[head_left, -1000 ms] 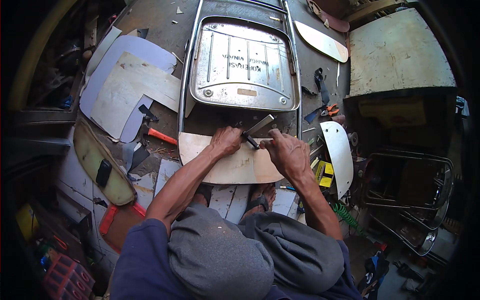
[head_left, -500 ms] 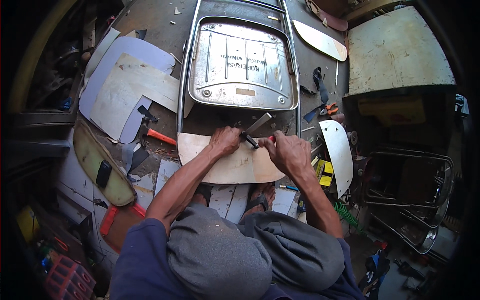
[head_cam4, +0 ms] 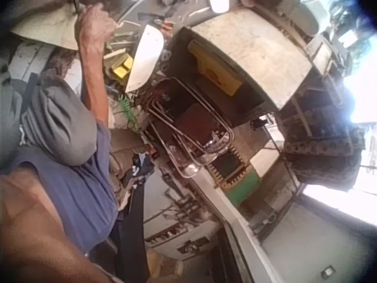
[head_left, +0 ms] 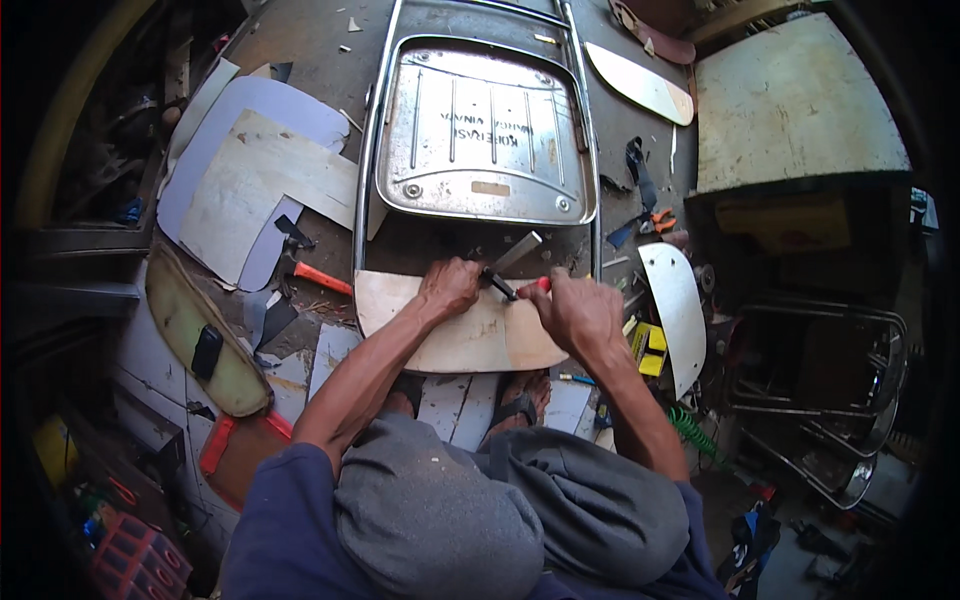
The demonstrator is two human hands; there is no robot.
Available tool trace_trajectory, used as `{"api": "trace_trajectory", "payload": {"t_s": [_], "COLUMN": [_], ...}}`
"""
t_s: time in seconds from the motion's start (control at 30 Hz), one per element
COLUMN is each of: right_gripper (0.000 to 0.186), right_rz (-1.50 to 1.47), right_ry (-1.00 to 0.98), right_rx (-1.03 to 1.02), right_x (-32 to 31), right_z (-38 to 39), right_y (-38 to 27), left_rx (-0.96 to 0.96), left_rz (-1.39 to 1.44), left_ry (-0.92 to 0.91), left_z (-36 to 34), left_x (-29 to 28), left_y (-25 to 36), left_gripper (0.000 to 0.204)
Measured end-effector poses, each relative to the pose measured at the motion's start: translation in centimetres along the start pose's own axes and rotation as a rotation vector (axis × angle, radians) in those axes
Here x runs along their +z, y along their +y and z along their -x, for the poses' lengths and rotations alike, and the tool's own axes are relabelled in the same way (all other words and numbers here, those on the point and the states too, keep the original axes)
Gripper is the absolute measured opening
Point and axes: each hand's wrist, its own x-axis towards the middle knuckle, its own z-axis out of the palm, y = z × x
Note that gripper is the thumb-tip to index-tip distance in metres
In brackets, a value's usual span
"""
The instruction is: The person marks and removes a wooden piece from a metal chair frame, then positions a new wooden base onto the frame and secures it with a clamp.
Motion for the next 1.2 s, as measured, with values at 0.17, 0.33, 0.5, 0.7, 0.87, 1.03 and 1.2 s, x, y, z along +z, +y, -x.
{"api": "trace_trajectory", "payload": {"t_s": [0.17, 0.33, 0.5, 0.7, 0.87, 1.03, 1.2], "right_gripper": [0.036, 0.034, 0.032, 0.039, 0.043, 0.044, 0.036], "right_rz": [0.070, -0.043, -0.075, 0.036, -0.015, -0.026, 0.034], "right_ry": [-0.168, -0.091, -0.075, -0.156, -0.130, -0.141, -0.159], "right_rx": [0.141, 0.009, 0.031, 0.172, 0.069, 0.077, 0.122], "right_x": [0.1, -0.3, 0.0, -0.5, -0.2, -0.2, 0.2], "right_z": [-0.9, -0.5, -1.1, -1.4, -1.2, -0.9, -1.0], "right_y": [-1.1, -0.5, -0.3, -0.9, -0.6, -0.2, -0.3], "left_rx": [0.008, 0.020, 0.025, 0.021, 0.043, 0.057, 0.028], "left_rz": [0.017, 0.015, -0.012, -0.011, 0.010, 0.036, 0.037], "left_ry": [-0.008, -0.001, -0.019, -0.004, 0.012, 0.009, -0.008], "left_z": [0.5, 0.6, 0.7, 0.7, 0.5, 0.5, 0.4], "left_x": [0.5, 0.5, 0.6, -0.1, 0.6, 0.9, 0.7], "left_y": [0.2, 0.2, -0.2, 0.6, 0.3, -0.2, 0.0], "left_gripper": [0.021, 0.024, 0.023, 0.023, 0.023, 0.023, 0.024]}}
